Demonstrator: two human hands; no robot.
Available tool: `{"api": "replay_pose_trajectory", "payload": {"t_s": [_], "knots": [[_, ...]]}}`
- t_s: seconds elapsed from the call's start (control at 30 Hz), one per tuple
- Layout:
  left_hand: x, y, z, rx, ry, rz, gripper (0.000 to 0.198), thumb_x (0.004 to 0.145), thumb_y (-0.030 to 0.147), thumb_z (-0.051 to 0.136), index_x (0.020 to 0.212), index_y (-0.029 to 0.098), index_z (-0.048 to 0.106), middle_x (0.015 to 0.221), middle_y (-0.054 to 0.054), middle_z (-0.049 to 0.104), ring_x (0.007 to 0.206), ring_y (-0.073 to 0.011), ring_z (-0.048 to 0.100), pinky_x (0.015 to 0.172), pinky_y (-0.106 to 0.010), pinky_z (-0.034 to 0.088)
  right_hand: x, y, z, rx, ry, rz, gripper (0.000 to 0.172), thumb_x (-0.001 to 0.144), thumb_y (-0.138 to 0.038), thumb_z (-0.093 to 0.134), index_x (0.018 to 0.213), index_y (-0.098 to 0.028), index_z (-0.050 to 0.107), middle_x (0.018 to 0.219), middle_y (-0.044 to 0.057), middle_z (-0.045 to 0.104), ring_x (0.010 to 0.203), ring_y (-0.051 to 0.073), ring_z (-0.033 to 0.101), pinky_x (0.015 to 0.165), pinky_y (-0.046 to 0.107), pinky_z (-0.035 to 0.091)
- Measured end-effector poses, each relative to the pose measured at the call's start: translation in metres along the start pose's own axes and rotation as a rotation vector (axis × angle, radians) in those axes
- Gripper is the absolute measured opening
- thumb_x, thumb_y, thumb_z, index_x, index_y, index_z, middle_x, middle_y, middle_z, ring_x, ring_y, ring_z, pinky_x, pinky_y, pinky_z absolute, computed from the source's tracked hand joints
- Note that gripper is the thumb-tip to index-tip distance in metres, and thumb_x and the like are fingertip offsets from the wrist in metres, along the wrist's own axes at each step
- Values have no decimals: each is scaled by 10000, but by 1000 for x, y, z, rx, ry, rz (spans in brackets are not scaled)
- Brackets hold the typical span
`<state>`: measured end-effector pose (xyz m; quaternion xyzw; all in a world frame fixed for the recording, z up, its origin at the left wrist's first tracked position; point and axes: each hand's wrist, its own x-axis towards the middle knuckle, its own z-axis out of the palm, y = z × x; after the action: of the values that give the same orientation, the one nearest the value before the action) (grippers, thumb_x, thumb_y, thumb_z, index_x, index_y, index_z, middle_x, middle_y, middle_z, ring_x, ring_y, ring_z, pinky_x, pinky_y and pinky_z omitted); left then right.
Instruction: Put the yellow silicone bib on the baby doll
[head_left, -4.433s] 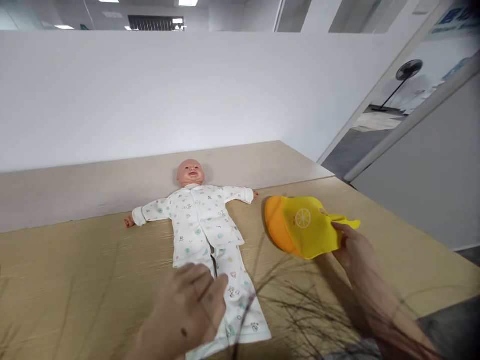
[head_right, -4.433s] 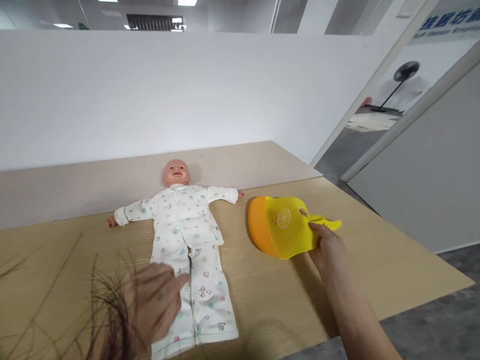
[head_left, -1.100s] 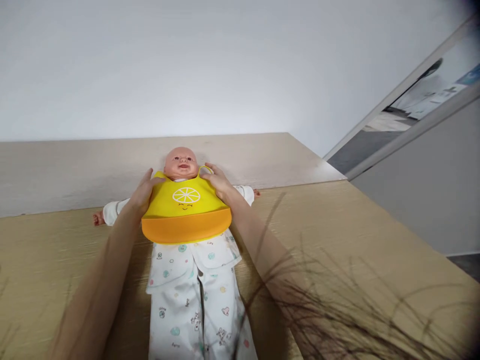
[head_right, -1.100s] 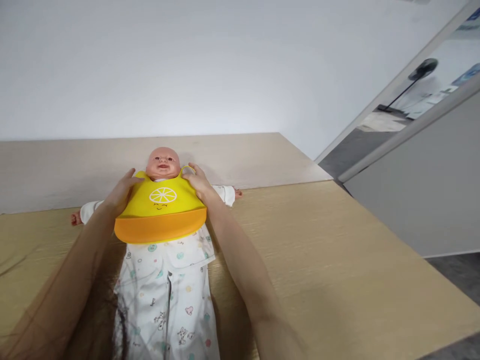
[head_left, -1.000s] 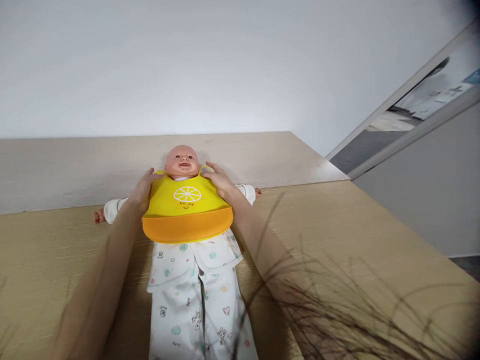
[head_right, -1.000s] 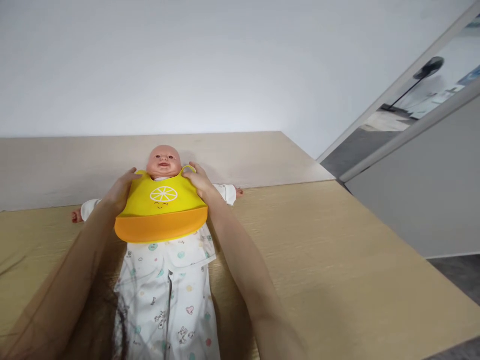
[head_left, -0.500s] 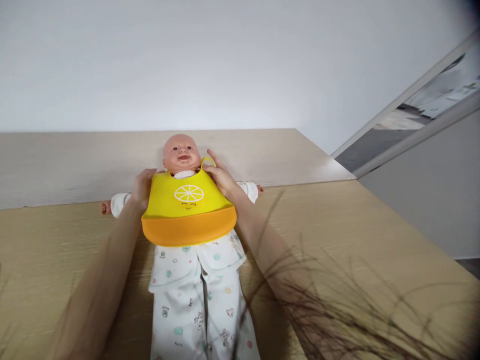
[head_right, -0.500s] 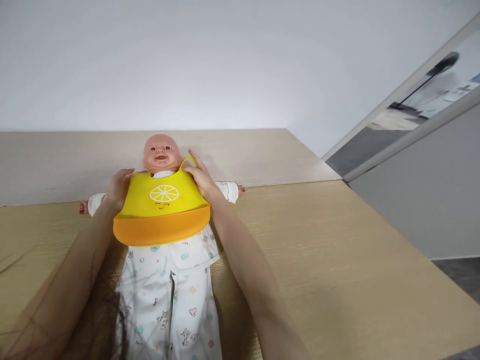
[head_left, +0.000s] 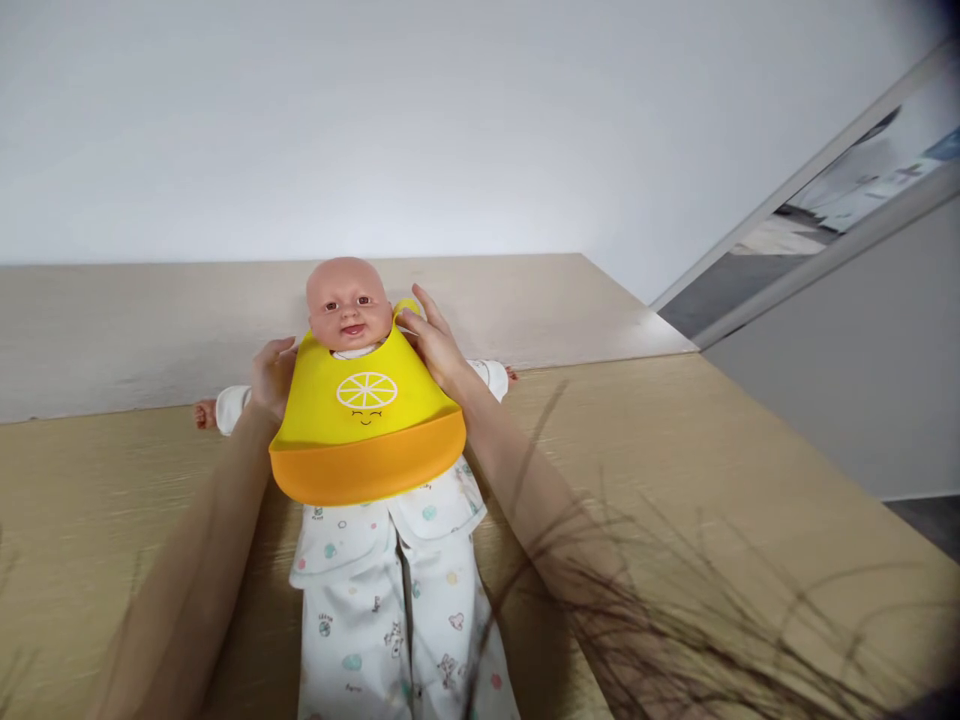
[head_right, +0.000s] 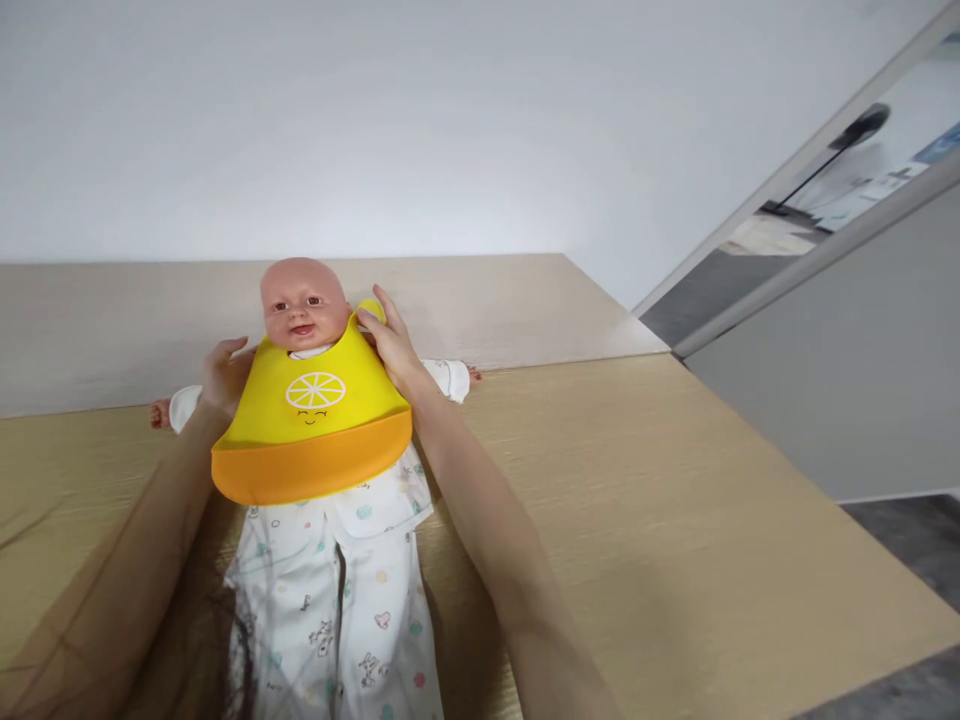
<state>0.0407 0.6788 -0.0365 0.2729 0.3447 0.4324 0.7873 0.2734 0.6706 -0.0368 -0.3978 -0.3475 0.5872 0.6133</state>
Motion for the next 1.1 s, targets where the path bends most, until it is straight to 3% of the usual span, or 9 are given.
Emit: {"api": "replay_pose_trajectory", "payload": {"t_s": [0.37,0.63,0.77,0.87,1.0,1.1], "knots": [[4,0,2,-66,-43,69,493,773,354,528,1204,152,656,1029,-120,765,1046,-362,721,906,-475,586,2,-2,0,-31,-1,-88,799,802,-351,770,1499,-325,380,962,-24,694,868,158,688,868,337,584],[0,-3,8,-61,16,91,445,810,328,442,1146,194,701,1028,-112,764,1136,-329,687,924,-460,588,8,5,-1,-101,166,-80,880,734,-327,800,1489,-254,354,1044,37,673,913,195,679,843,342,583],[0,-3,7,-55,15,95,370,812,329,421,1007,221,717,1021,-108,760,1163,-313,676,934,-460,589,12,9,-4,-289,240,-90,839,780,-312,716,1518,-271,320,987,32,652,770,177,646,752,343,579],[1,-4,5,-45,-3,70,294,783,329,469,931,230,703,1017,-98,756,1167,-313,672,939,-459,586,16,13,-10,-443,291,-109,670,781,-256,661,1419,-250,456,866,-2,630,655,144,584,711,323,563],[3,-5,1,-31,-45,66,234,741,336,542,891,221,680,998,-100,750,1148,-331,675,949,-451,579,24,19,-16,-512,235,-139,290,732,-147,568,1004,-177,665,871,25,684,777,163,627,809,323,559],[4,-6,-1,-17,-76,64,238,717,339,563,901,223,660,976,-96,745,1125,-333,683,951,-453,575,26,21,-17,-451,171,-125,258,689,-91,514,860,-161,694,916,38,728,850,180,656,866,344,556]]}}
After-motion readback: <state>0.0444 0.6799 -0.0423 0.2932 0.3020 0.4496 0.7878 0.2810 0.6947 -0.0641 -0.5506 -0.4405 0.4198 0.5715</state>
